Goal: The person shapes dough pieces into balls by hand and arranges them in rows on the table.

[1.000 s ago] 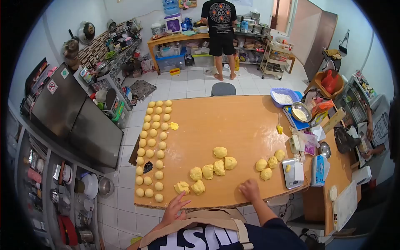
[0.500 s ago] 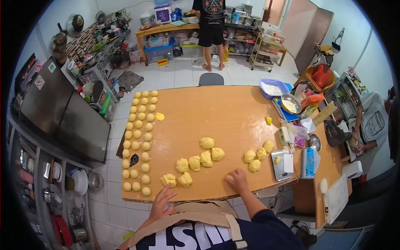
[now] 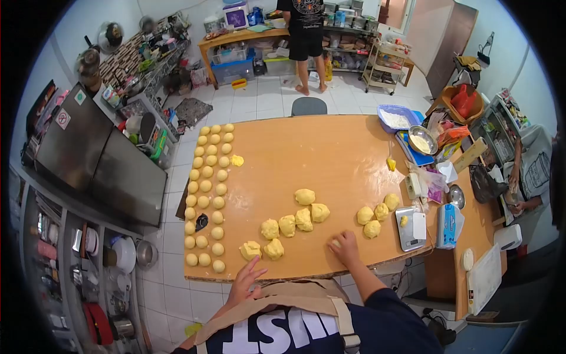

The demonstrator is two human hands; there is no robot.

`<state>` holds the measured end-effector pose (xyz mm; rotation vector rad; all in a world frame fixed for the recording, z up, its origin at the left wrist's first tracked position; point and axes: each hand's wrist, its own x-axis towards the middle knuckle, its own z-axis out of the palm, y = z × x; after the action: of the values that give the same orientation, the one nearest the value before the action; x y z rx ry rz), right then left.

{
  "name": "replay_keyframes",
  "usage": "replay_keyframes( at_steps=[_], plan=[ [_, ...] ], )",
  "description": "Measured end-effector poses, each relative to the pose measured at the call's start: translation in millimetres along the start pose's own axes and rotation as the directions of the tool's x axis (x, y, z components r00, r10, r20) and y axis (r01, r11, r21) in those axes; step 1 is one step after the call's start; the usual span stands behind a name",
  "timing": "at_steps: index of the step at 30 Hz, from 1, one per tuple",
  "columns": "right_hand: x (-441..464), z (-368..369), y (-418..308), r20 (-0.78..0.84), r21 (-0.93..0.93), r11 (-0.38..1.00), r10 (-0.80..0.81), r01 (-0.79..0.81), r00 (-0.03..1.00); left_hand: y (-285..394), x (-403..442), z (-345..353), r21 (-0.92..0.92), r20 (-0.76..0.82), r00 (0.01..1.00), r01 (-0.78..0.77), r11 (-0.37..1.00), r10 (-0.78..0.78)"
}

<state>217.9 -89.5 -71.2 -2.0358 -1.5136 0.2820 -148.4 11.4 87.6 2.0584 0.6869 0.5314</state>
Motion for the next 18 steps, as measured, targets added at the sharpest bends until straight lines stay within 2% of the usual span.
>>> replay_keyframes(
  at_steps=[1,4,7,9,11,12,15,18],
  plan=[
    [14,5,-17,-0.124,-0.024,0.997,0.072,-0.076,0.990,0,0,1,0.001,0.012,1.000,0.003,1.000,-0.003],
    [22,37,-47,-0.165,-0.026,0.996,-0.084,0.081,0.983,2,0,3,0.015,0.055,0.999,0.001,1.000,-0.002],
    [-19,39,-36,-0.114,0.117,0.893,-0.422,0.434,0.900,-2,0,0,0.031,0.043,0.999,-0.020,0.999,0.019],
    [-36,26,-8,-0.118,0.181,0.862,-0.458,0.472,0.881,-4,-6,-2,0.016,0.018,1.000,-0.012,1.000,0.011],
    [-27,8,12,0.096,0.029,0.977,-0.214,0.212,0.972,-3,-12,-6,-0.021,0.002,1.000,0.010,1.000,-0.010],
    [-17,-1,17,0.184,-0.082,0.994,-0.061,0.077,0.981,-4,-13,-6,-0.040,0.007,1.000,0.030,0.999,-0.029],
    [26,10,-17,-0.145,0.064,0.998,0.029,-0.020,0.989,2,-14,1,-0.036,0.027,0.998,0.056,0.998,-0.055],
    [20,32,-49,-0.161,0.045,0.998,-0.041,0.049,0.986,7,-8,3,-0.027,0.039,0.999,0.030,0.999,-0.029]
  ],
)
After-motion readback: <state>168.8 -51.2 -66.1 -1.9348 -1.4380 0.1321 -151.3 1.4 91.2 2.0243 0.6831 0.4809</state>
